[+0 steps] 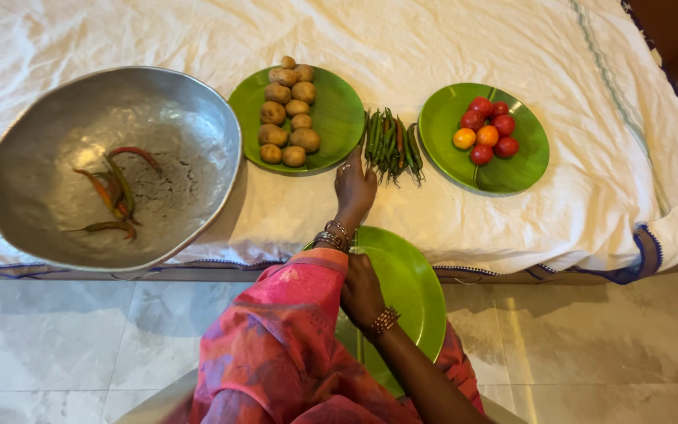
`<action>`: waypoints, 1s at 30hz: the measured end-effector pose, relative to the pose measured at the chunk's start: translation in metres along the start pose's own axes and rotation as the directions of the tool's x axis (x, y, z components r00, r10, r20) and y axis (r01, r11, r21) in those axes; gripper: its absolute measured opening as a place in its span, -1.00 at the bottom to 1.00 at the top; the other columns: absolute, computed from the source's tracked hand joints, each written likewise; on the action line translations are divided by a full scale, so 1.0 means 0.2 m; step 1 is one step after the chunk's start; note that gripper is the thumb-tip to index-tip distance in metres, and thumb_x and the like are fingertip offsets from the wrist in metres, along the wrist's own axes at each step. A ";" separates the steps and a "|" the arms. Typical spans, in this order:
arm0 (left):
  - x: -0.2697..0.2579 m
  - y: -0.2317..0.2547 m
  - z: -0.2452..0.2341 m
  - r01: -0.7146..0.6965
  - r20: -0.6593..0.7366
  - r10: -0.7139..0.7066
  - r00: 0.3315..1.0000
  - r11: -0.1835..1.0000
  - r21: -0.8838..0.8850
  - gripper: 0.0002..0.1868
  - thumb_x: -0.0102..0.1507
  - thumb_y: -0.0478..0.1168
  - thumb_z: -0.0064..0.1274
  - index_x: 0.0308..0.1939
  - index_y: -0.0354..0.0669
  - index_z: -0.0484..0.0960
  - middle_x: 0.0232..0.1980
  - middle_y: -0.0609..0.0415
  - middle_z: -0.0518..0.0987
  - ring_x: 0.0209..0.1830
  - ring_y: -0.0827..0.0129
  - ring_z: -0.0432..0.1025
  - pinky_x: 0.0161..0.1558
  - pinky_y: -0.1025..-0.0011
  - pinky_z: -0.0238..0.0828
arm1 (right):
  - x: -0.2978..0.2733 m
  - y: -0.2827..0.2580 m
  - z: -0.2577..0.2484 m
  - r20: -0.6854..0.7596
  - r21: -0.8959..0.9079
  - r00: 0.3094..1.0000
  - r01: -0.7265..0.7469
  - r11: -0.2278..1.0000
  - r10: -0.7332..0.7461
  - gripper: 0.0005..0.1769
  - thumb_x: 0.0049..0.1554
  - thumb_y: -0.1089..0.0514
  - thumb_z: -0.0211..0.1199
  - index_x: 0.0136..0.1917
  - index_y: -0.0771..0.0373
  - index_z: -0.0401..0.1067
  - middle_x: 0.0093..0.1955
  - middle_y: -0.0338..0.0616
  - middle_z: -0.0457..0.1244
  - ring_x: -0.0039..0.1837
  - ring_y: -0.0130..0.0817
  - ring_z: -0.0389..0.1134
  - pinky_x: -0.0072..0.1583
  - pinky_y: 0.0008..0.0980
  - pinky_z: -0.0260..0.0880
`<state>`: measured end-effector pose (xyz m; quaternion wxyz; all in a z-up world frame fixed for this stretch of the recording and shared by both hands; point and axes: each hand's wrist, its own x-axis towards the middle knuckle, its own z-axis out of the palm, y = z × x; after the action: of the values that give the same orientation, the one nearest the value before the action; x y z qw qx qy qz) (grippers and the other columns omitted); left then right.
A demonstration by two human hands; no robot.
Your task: The person sits on a chair and peels green chilies one by one using a small knife over a green plate. The person places the peeled chilies into a large metal bowl. Other vegetables, including potatoes and tomatoes, are arranged on banana leaves on the bed.
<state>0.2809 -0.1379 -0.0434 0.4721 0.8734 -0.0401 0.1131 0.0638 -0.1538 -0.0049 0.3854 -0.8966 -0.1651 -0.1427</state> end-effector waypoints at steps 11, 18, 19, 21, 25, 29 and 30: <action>-0.15 -0.14 -0.57 0.340 0.480 -0.132 0.867 0.861 -0.378 -0.44 0.28 0.06 0.09 0.29 -0.10 0.51 0.20 -0.03 0.59 0.10 0.19 0.47 0.09 0.24 0.43 | -0.06 -0.01 0.03 -0.037 -0.026 0.999 0.019 0.999 -0.020 -0.50 -0.01 0.44 0.09 0.18 0.24 0.54 0.20 -0.01 0.35 0.23 0.03 0.27 0.31 -0.12 0.31; -0.24 0.21 -1.94 -0.326 0.022 0.377 0.926 0.828 -0.456 -0.68 0.29 -0.24 -0.08 0.09 -0.22 0.60 0.14 0.05 0.58 0.19 0.31 0.46 0.21 0.38 0.39 | -0.11 0.12 0.09 0.005 -0.246 0.986 0.165 0.955 -0.169 -0.38 -0.11 0.43 0.21 0.26 0.20 0.48 0.27 0.00 0.30 0.22 0.07 0.24 0.29 -0.07 0.30; -0.27 0.25 -2.14 -0.305 -0.065 0.324 0.944 0.778 -0.549 -0.72 0.34 -0.21 -0.08 0.09 -0.20 0.59 0.12 0.06 0.61 0.15 0.34 0.48 0.21 0.38 0.42 | -0.11 0.15 0.09 0.011 -0.257 0.983 0.181 0.949 -0.185 -0.36 -0.11 0.44 0.21 0.27 0.18 0.47 0.29 -0.01 0.29 0.23 0.07 0.24 0.29 -0.08 0.30; -0.31 0.30 -2.44 -0.300 -0.227 0.196 0.954 0.636 -0.710 -0.78 0.45 -0.16 -0.07 0.09 -0.16 0.58 0.09 0.06 0.66 0.05 0.39 0.53 0.21 0.39 0.47 | -0.12 0.21 0.11 0.018 -0.279 0.976 0.214 0.936 -0.217 -0.32 -0.10 0.47 0.20 0.30 0.14 0.46 0.33 -0.04 0.28 0.23 0.07 0.24 0.28 -0.08 0.31; -0.33 0.16 -2.68 -0.298 -0.409 0.010 0.912 0.701 -0.648 -0.75 0.44 -0.14 -0.07 0.10 -0.14 0.59 0.12 0.04 0.65 0.08 0.34 0.53 0.17 0.35 0.47 | -0.13 0.29 0.13 -0.033 -0.171 0.976 0.206 0.963 -0.215 -0.25 -0.11 0.52 0.16 0.35 0.13 0.44 0.33 -0.04 0.28 0.26 0.04 0.25 0.31 -0.11 0.32; -0.18 -0.26 -2.62 0.046 -0.436 -0.201 0.877 0.939 -0.341 -0.72 0.42 -0.12 -0.07 0.12 -0.13 0.61 0.15 0.03 0.63 0.11 0.29 0.52 0.13 0.30 0.48 | -0.14 0.31 0.13 -0.026 -0.138 0.984 0.172 0.975 -0.177 -0.24 -0.07 0.54 0.13 0.38 0.11 0.43 0.33 -0.05 0.27 0.24 0.00 0.26 0.29 -0.14 0.33; -0.15 -0.38 -2.57 0.169 -0.427 -0.248 0.870 0.962 -0.214 -0.71 0.42 -0.12 -0.07 0.13 -0.12 0.61 0.15 0.02 0.63 0.11 0.28 0.52 0.12 0.29 0.49 | -0.13 0.31 0.13 -0.016 -0.144 0.987 0.157 0.977 -0.161 -0.24 -0.07 0.54 0.13 0.38 0.11 0.44 0.33 -0.06 0.27 0.22 0.00 0.26 0.28 -0.15 0.34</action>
<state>0.1840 0.3312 0.1591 0.5506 0.7792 0.1552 0.2562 0.0684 -0.1800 -0.0722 0.3100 -0.9036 -0.2205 -0.1967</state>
